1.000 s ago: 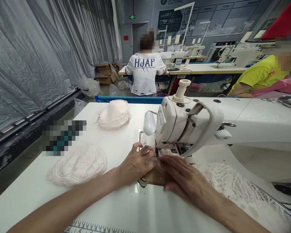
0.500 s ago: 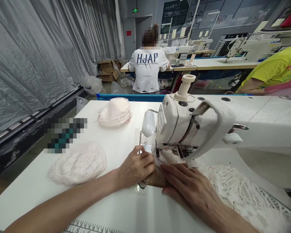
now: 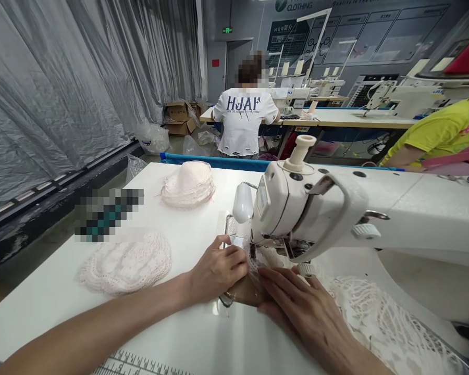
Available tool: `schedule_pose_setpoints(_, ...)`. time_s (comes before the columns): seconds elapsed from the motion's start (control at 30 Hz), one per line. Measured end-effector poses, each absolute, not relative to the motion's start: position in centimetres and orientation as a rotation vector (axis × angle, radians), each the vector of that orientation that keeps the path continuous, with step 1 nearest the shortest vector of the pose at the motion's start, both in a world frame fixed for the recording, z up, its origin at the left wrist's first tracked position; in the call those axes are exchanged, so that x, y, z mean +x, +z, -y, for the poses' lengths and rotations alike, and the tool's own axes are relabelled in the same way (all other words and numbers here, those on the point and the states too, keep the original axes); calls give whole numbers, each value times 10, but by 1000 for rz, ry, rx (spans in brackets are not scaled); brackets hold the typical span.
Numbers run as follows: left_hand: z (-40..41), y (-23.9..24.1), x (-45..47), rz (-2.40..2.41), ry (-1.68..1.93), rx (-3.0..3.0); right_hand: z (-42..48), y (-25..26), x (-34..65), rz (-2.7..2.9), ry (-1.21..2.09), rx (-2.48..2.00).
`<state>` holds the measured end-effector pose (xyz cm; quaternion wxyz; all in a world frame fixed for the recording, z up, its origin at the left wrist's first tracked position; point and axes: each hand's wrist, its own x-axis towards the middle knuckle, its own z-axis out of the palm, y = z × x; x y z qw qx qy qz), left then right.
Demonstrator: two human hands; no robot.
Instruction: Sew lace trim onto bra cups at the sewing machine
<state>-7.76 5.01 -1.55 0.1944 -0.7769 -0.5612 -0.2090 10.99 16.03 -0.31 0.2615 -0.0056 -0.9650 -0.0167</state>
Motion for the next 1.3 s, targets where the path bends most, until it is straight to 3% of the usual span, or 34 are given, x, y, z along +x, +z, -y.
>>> schedule_pose_setpoints(0.53,-52,-13,-80,1793,-735,-2040,-172,-12,97,2654,-237,-256)
schedule_pose_setpoints(0.7,-43,-3,-74,1861,-738,-2039,-166,3,94,2702,-72,-260)
schedule_pose_setpoints(0.77,-30,9,-65,1955,-752,-2116,-158,20,104,2739,188,-214)
schedule_pose_setpoints(0.87,-5,31,-48,2289,-981,-2295,-144,49,129,2663,1133,-218)
schedule_pose_setpoints(0.97,18,50,-28,2687,-1863,-2358,-131,66,161,2391,1832,-292)
schedule_pose_setpoints(1.03,31,57,-13,2760,-2589,-2171,-122,66,182,2281,2085,-317)
schedule_pose_setpoints(1.1,42,58,2,2805,-2960,-1962,-108,60,198,2252,2248,-303)
schedule_pose_setpoints(1.3,71,36,38,3055,-3026,-1680,-59,36,218,2020,2549,-443)
